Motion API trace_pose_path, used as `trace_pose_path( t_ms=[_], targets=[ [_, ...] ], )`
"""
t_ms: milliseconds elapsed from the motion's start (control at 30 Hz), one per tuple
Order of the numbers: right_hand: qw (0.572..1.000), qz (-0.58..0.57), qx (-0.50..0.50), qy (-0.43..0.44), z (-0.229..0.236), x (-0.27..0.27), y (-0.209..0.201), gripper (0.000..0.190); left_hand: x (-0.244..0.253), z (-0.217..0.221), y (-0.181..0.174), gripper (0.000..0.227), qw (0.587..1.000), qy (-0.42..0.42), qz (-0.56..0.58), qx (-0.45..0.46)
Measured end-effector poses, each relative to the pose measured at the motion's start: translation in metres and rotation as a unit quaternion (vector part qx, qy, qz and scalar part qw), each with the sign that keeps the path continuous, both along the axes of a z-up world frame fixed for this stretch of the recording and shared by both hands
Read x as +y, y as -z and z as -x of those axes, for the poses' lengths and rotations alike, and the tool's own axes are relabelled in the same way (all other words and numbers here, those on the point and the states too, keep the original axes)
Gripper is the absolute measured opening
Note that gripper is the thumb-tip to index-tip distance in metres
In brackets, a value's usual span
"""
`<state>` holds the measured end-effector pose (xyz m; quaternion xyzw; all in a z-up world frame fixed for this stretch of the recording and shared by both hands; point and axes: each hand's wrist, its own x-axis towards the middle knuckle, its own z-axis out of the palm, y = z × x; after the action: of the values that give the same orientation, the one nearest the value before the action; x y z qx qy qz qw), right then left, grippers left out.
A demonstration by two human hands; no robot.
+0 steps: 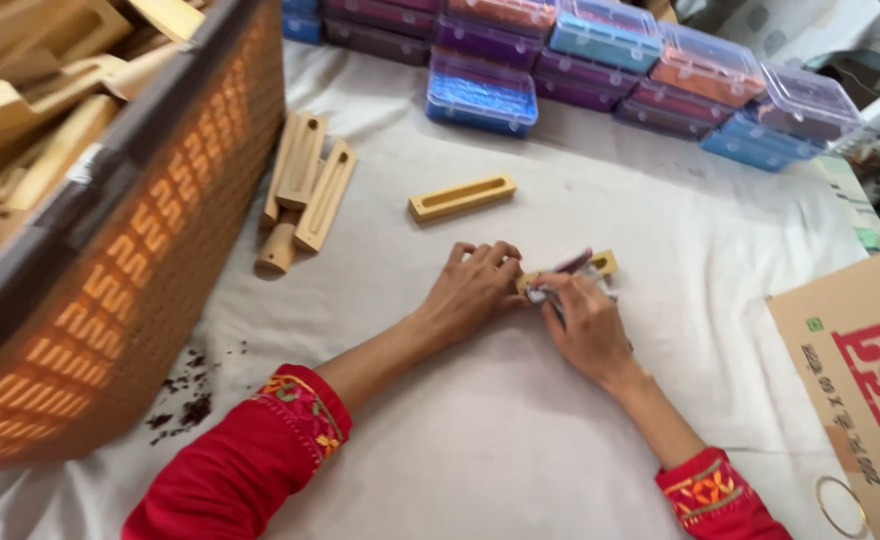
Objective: Cleaning and wiping wooden components at a workshop table.
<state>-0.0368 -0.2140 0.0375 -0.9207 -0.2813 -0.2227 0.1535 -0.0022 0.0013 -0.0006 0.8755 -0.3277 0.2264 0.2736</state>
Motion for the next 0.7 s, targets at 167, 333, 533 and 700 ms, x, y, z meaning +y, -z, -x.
trace_pose_path(
  t_ms=[167, 333, 533, 700],
  targets=[
    [0.999, -0.029, 0.013, 0.031, -0.023, -0.037, 0.008, 0.024, -0.006, -0.003, 0.002, 0.046, 1.0, -0.002, -0.016, 0.0],
    [0.985, -0.045, -0.06, 0.154, -0.021, -0.05, 0.014, 0.022, -0.006, 0.002, -0.005, 0.047, 0.997, -0.034, -0.061, 0.027],
    [0.993, 0.004, -0.104, -0.048, -0.005, 0.0, -0.01, 0.034, -0.007, -0.001, 0.005, 0.043, 0.998, -0.039, -0.036, 0.018],
    [0.993, 0.007, 0.072, 0.088, -0.033, -0.054, 0.002, 0.035, -0.005, -0.005, 0.002, 0.041, 0.999, -0.03, -0.026, 0.017]
  ],
)
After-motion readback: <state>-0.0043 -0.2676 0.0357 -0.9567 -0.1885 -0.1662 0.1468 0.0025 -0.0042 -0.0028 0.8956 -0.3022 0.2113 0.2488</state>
